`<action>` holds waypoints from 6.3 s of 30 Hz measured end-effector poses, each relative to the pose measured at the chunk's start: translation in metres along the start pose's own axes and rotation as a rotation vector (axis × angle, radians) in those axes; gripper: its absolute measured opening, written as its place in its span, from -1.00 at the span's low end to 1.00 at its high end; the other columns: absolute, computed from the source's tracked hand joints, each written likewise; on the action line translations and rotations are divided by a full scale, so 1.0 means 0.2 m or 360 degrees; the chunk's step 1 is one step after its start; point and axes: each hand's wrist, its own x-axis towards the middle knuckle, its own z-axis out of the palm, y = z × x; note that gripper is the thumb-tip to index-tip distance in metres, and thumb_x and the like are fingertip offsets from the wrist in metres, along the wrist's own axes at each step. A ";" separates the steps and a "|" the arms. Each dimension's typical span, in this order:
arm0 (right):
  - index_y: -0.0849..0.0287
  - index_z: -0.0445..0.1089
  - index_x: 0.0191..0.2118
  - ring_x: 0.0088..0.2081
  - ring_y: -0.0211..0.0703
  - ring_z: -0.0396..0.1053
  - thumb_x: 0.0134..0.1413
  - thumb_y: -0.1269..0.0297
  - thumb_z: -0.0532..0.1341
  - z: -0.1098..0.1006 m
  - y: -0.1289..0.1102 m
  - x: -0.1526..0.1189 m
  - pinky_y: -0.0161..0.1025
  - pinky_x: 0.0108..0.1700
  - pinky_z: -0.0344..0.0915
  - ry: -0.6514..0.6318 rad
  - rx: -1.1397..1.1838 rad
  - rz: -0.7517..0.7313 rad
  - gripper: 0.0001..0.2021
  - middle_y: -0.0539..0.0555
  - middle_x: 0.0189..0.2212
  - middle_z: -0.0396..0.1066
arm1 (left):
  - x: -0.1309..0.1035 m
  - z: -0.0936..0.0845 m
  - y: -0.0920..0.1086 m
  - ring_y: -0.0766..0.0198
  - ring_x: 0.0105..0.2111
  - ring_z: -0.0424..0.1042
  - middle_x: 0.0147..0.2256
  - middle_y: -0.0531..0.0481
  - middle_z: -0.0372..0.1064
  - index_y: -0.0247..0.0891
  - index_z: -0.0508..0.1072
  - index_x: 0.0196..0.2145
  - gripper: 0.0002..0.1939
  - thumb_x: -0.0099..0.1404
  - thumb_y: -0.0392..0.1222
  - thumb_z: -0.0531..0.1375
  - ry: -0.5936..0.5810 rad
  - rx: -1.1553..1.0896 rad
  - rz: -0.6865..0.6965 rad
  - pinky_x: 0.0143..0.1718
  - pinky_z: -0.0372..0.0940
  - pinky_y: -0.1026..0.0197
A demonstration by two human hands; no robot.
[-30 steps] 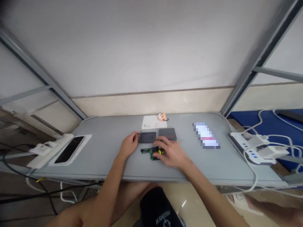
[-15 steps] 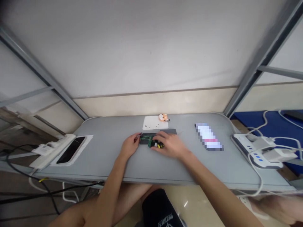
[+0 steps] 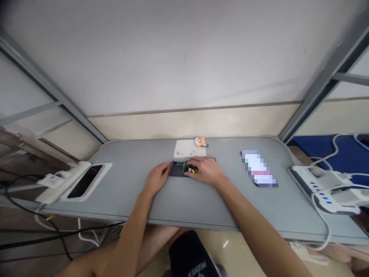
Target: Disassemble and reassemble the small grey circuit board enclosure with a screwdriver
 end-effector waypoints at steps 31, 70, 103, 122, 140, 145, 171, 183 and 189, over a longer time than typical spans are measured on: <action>0.09 0.55 -0.03 0.00 0.05 0.52 0.22 0.01 0.35 0.00 -0.03 -0.01 -0.03 0.06 0.25 -0.0047 0.0075 -0.0127 -0.69 0.13 -0.06 0.61 | -0.01 -0.02 0.03 0.15 -0.19 0.55 -0.13 -0.05 0.61 -0.15 0.59 0.05 -0.69 0.48 -0.11 0.13 0.0025 -0.0095 -0.0145 -0.07 0.43 0.13; 0.06 0.33 -0.29 -0.42 0.03 0.39 0.33 -0.27 -0.02 0.00 0.05 0.17 -0.20 -0.32 0.15 0.0875 0.0828 0.1165 -0.50 0.05 -0.54 0.44 | -0.01 0.04 0.31 -0.01 0.16 0.45 0.18 -0.18 0.46 -0.14 0.29 0.29 -0.42 0.35 -0.12 0.26 -0.0091 -0.0090 0.0496 0.30 0.04 -0.16; 0.08 0.18 -0.58 -0.60 -0.17 0.20 0.30 -0.33 -0.03 -0.09 0.11 0.15 -0.19 -0.45 0.16 0.0793 0.1215 0.1303 -0.37 -0.02 -0.71 0.21 | -0.01 0.05 0.29 0.03 0.17 0.44 0.17 -0.16 0.47 -0.14 0.35 0.23 -0.48 0.36 -0.08 0.30 0.0003 -0.0109 0.0469 0.29 0.02 -0.12; 0.09 0.37 -0.36 -0.61 -0.23 0.17 0.28 -0.29 0.06 -0.08 -0.04 0.17 -0.25 -0.49 0.14 0.0511 0.1622 0.0951 -0.48 -0.09 -0.68 0.21 | 0.01 0.08 0.22 0.16 -0.10 0.49 -0.16 0.02 0.57 -0.12 0.58 -0.23 -0.94 0.43 -0.17 0.28 0.0648 -0.0116 0.0207 0.06 0.15 0.00; 0.08 0.36 -0.36 -0.60 -0.23 0.12 0.28 -0.25 0.10 -0.08 -0.04 0.17 -0.25 -0.50 0.07 0.0568 0.1689 0.0937 -0.52 -0.08 -0.68 0.18 | 0.01 0.08 0.20 0.15 -0.12 0.47 -0.19 0.04 0.57 -0.07 0.62 -0.26 -0.96 0.38 -0.14 0.34 0.0676 -0.0151 0.0184 0.02 0.15 0.01; 0.09 0.35 -0.36 -0.59 -0.23 0.13 0.30 -0.25 0.08 -0.09 -0.05 0.16 -0.25 -0.49 0.09 0.0566 0.1687 0.0916 -0.52 -0.08 -0.67 0.19 | 0.00 0.08 0.20 0.14 -0.12 0.47 -0.20 0.04 0.57 -0.06 0.62 -0.26 -0.99 0.36 -0.17 0.36 0.0724 -0.0162 0.0179 0.03 0.14 0.01; 0.03 0.30 -0.08 -0.48 -0.28 0.26 0.28 -0.20 0.13 -0.06 -0.08 0.17 -0.29 -0.45 0.26 0.0770 0.1685 0.0633 -0.61 0.01 -0.31 0.38 | -0.01 0.06 0.23 0.12 -0.11 0.46 -0.22 0.04 0.62 -0.07 0.63 -0.26 -0.92 0.39 -0.10 0.33 0.0582 -0.0234 0.0187 0.03 0.19 -0.03; 0.03 0.29 -0.14 -0.47 -0.12 0.31 0.32 -0.12 0.12 -0.11 -0.10 0.11 -0.18 -0.32 0.21 0.0546 0.0831 0.0678 -0.69 0.00 -0.45 0.46 | -0.04 0.06 0.28 -0.03 0.28 0.34 0.20 -0.12 0.46 -0.03 0.45 0.21 -0.48 0.34 0.04 0.36 0.0023 -0.0046 0.0424 0.36 -0.05 -0.22; 0.03 0.27 -0.20 -0.48 -0.11 0.32 0.32 -0.14 0.11 -0.10 -0.10 0.12 -0.20 -0.34 0.16 0.0524 0.0764 0.0691 -0.67 0.00 -0.48 0.44 | -0.03 0.07 0.28 -0.04 0.26 0.36 0.17 -0.11 0.49 -0.03 0.47 0.19 -0.54 0.37 -0.02 0.34 0.0006 -0.0043 0.0430 0.34 -0.01 -0.23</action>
